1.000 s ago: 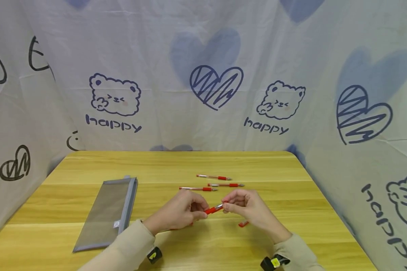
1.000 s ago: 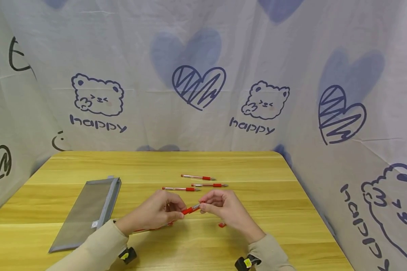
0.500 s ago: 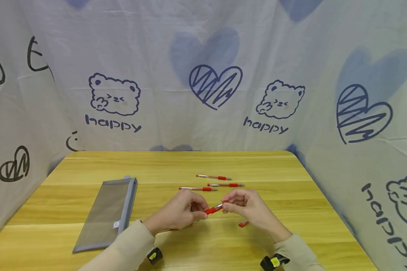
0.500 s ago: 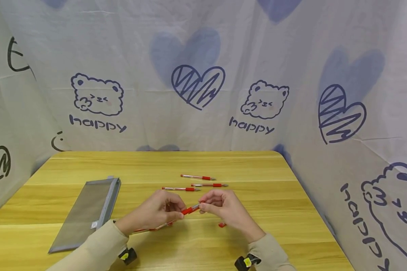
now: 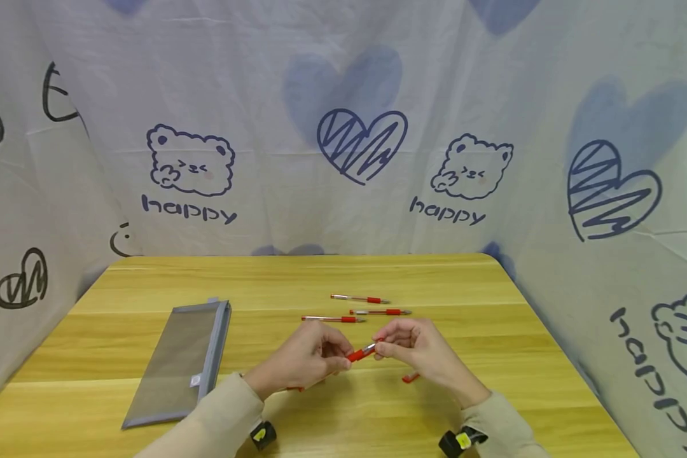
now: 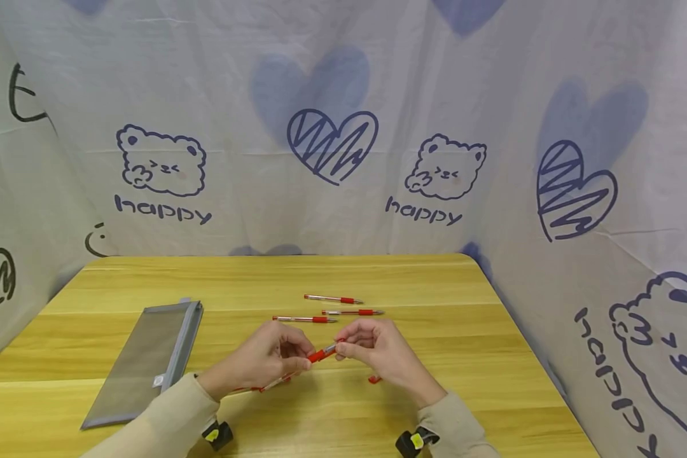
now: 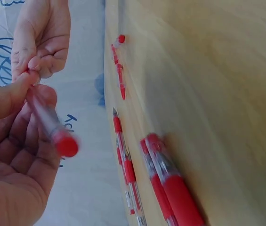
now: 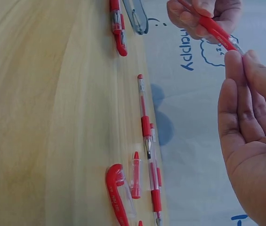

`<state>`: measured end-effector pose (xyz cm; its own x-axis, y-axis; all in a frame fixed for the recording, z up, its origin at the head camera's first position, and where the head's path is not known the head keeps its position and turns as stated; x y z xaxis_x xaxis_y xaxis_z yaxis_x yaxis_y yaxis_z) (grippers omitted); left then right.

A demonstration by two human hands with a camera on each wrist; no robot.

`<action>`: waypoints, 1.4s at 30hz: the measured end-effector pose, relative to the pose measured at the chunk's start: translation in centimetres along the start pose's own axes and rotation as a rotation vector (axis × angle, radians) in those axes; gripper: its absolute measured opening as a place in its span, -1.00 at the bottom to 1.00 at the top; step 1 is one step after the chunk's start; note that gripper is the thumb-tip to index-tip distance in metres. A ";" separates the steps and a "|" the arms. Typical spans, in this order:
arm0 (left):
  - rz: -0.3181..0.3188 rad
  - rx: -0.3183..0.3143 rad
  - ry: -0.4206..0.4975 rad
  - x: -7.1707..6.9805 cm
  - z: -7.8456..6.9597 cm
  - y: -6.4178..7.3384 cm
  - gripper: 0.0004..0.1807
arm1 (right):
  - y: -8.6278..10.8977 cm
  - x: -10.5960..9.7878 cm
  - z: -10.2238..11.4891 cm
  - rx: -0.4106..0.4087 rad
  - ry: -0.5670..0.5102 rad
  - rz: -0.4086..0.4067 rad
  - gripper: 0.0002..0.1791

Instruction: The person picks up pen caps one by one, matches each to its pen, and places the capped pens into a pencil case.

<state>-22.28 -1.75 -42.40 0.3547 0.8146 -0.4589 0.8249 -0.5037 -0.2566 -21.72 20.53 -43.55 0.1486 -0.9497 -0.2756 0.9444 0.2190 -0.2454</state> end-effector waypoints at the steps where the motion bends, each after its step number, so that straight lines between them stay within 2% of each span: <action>1: -0.001 -0.005 0.005 0.0 0.0 0.0 -0.93 | 0.0 0.0 0.0 -0.002 0.003 0.003 -0.79; 7: 0.017 -0.020 -0.022 -0.2 0.0 0.2 -0.92 | 0.0 0.2 0.2 0.033 0.031 0.031 -0.74; 13: 0.067 0.017 -0.092 -0.5 0.1 0.0 -0.95 | 0.2 0.1 -0.2 0.088 0.020 0.062 -0.71; 15: 0.077 0.023 -0.102 -0.5 0.1 -0.1 -0.97 | 0.1 0.0 -0.4 0.085 0.010 0.072 -0.69; 22: 0.122 0.007 -0.153 -1.3 0.6 -0.2 -0.85 | 0.1 0.1 -0.9 0.073 -0.027 0.140 -0.55; 26: 0.118 0.020 -0.214 -2.1 1.1 -0.3 -0.85 | 0.2 0.0 -1.1 0.081 -0.035 0.144 -0.52; 32: 0.116 0.028 -0.250 -3.6 2.0 -0.3 -0.85 | 0.3 -0.3 -1.5 0.073 -0.048 0.147 -0.50; 42: 0.048 -0.047 -0.379 -5.2 4.2 -0.5 -0.84 | 0.8 -1.7 -2.1 0.103 -0.104 0.142 -0.45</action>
<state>-26.43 -6.97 -43.47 0.2125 0.6220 -0.7536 0.8338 -0.5176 -0.1920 -21.86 22.75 -45.18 0.3071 -0.9300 -0.2021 0.9359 0.3337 -0.1130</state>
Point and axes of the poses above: each hand's wrist, its own y-axis away from the middle knuckle, its own x-axis out of the palm, z = x × y, the point moved 4 cm from there along -y, towards the middle knuckle, and after that the axes turned 13 degrees about -z, right-handed, at the moved point
